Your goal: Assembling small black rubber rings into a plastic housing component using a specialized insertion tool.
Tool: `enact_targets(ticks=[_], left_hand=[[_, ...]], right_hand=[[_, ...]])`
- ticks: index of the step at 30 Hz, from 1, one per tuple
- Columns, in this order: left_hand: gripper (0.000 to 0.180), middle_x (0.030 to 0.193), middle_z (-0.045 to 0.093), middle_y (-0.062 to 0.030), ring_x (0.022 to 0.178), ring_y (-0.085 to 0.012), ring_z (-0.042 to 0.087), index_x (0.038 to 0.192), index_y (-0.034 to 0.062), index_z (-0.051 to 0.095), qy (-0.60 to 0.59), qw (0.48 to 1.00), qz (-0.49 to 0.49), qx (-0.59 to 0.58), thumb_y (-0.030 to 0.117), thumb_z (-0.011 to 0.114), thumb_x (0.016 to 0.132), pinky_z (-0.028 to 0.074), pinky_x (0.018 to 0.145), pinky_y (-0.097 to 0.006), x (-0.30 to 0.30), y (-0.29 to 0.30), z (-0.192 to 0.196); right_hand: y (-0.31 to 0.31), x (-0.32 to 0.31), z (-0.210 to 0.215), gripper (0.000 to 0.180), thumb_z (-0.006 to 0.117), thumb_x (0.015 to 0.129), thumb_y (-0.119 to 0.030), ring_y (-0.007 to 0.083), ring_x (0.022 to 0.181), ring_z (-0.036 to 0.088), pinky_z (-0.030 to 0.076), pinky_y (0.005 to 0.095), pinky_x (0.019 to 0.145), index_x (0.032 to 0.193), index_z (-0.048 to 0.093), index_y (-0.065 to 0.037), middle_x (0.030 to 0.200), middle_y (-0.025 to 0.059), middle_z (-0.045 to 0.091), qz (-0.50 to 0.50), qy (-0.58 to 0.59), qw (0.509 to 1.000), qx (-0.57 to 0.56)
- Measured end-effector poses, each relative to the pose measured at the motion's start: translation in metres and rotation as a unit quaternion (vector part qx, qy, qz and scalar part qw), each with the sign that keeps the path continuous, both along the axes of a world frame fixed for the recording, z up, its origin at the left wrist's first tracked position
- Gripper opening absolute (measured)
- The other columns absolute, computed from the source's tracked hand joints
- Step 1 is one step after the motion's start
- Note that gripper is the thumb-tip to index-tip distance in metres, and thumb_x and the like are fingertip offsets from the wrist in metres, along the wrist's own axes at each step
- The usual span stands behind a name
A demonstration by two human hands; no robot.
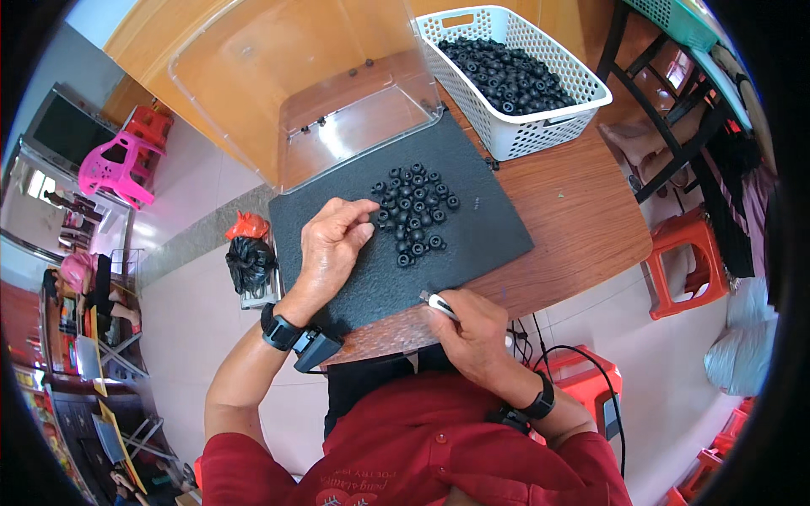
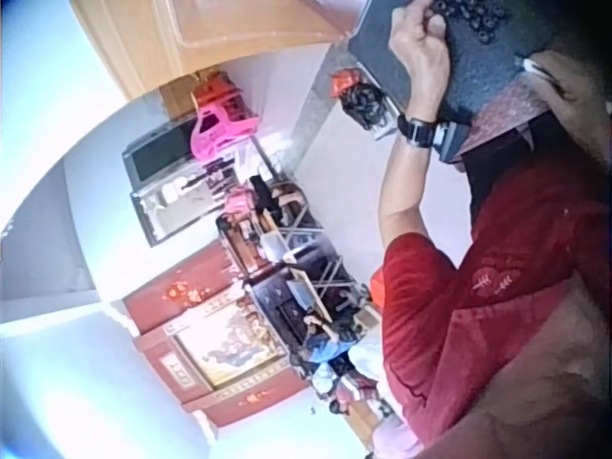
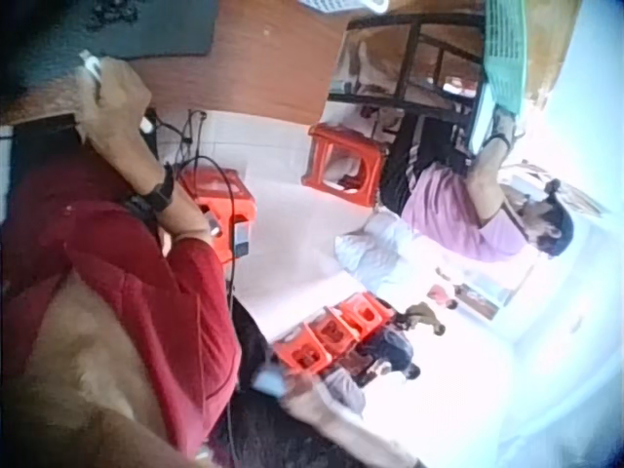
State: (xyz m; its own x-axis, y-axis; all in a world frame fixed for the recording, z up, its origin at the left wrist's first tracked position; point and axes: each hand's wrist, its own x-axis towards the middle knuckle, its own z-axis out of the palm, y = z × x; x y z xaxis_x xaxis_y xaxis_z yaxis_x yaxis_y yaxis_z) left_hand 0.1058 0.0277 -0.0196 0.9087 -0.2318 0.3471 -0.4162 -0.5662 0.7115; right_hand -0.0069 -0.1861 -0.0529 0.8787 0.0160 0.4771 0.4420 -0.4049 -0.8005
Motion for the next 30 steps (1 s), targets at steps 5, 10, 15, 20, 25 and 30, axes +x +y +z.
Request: enact_targets(ticks=[5, 10, 15, 20, 25, 30], left_hand=[[0.028, 0.081, 0.062, -0.0065, 0.075, -0.0199, 0.064, 0.102, 0.005, 0.072, -0.083, 0.992, -0.019, 0.093, -0.003, 0.076, 0.075, 0.052, 0.068, -0.032, -0.003, -0.011, -0.005], [0.023, 0.076, 0.058, -0.0077, 0.074, -0.0255, 0.063, 0.092, 0.0041, 0.068, -0.105, 0.986, -0.017, 0.127, -0.001, 0.077, 0.071, 0.052, 0.065, -0.039, -0.004, -0.015, -0.006], [0.025, 0.079, 0.06, -0.0086, 0.072, -0.024, 0.063, 0.094, 0.0034, 0.068, -0.086, 0.985, 0.001, 0.152, -0.002, 0.078, 0.071, 0.051, 0.064, -0.036, -0.013, -0.008, -0.003], [0.031, 0.082, 0.06, -0.0098, 0.072, -0.0261, 0.063, 0.099, 0.0036, 0.067, -0.121, 0.977, -0.008, 0.173, -0.002, 0.078, 0.07, 0.051, 0.064, -0.035, -0.018, -0.018, 0.003], [0.035, 0.081, 0.059, -0.0111, 0.073, -0.03, 0.063, 0.101, 0.0019, 0.066, -0.146, 0.962, -0.023, 0.231, -0.001, 0.079, 0.068, 0.051, 0.066, -0.039, -0.013, -0.025, -0.001], [0.028, 0.076, 0.056, -0.0123, 0.071, -0.0309, 0.062, 0.098, 0.0016, 0.067, -0.13, 0.969, -0.013, 0.21, 0.0, 0.074, 0.071, 0.05, 0.065, -0.042, -0.01, -0.017, -0.007]], right_hand=[[0.001, 0.0, 0.003, 0.016, 0.076, 0.082, -0.013, 0.0336, 0.062, 0.06, 0.045, 0.0427, 0.055, 0.085, 0.063, -0.003, 0.07, 0.0137, 0.059, 0.002, 0.007, 1.0, -0.006], [-0.001, -0.001, 0.005, 0.012, 0.075, 0.084, -0.009, 0.0275, 0.06, 0.06, 0.044, 0.0376, 0.055, 0.089, 0.067, -0.002, 0.071, 0.0121, 0.061, 0.015, 0.019, 1.0, -0.014], [0.0, -0.001, 0.005, 0.016, 0.076, 0.082, -0.012, 0.0328, 0.061, 0.059, 0.045, 0.0424, 0.054, 0.086, 0.063, -0.003, 0.069, 0.0128, 0.059, 0.006, 0.012, 1.0, -0.001], [-0.001, 0.0, 0.002, 0.016, 0.076, 0.082, -0.012, 0.0326, 0.061, 0.059, 0.045, 0.0419, 0.054, 0.086, 0.063, -0.003, 0.069, 0.0127, 0.059, 0.008, 0.002, 1.0, -0.01], [0.0, 0.0, 0.003, 0.016, 0.076, 0.082, -0.012, 0.0326, 0.061, 0.06, 0.046, 0.0417, 0.055, 0.086, 0.064, -0.003, 0.07, 0.0132, 0.06, 0.007, -0.003, 1.0, 0.002], [0.0, 0.0, 0.002, 0.016, 0.076, 0.082, -0.012, 0.0326, 0.062, 0.06, 0.046, 0.0417, 0.055, 0.087, 0.064, -0.003, 0.071, 0.0134, 0.06, 0.005, -0.011, 1.0, 0.005]])
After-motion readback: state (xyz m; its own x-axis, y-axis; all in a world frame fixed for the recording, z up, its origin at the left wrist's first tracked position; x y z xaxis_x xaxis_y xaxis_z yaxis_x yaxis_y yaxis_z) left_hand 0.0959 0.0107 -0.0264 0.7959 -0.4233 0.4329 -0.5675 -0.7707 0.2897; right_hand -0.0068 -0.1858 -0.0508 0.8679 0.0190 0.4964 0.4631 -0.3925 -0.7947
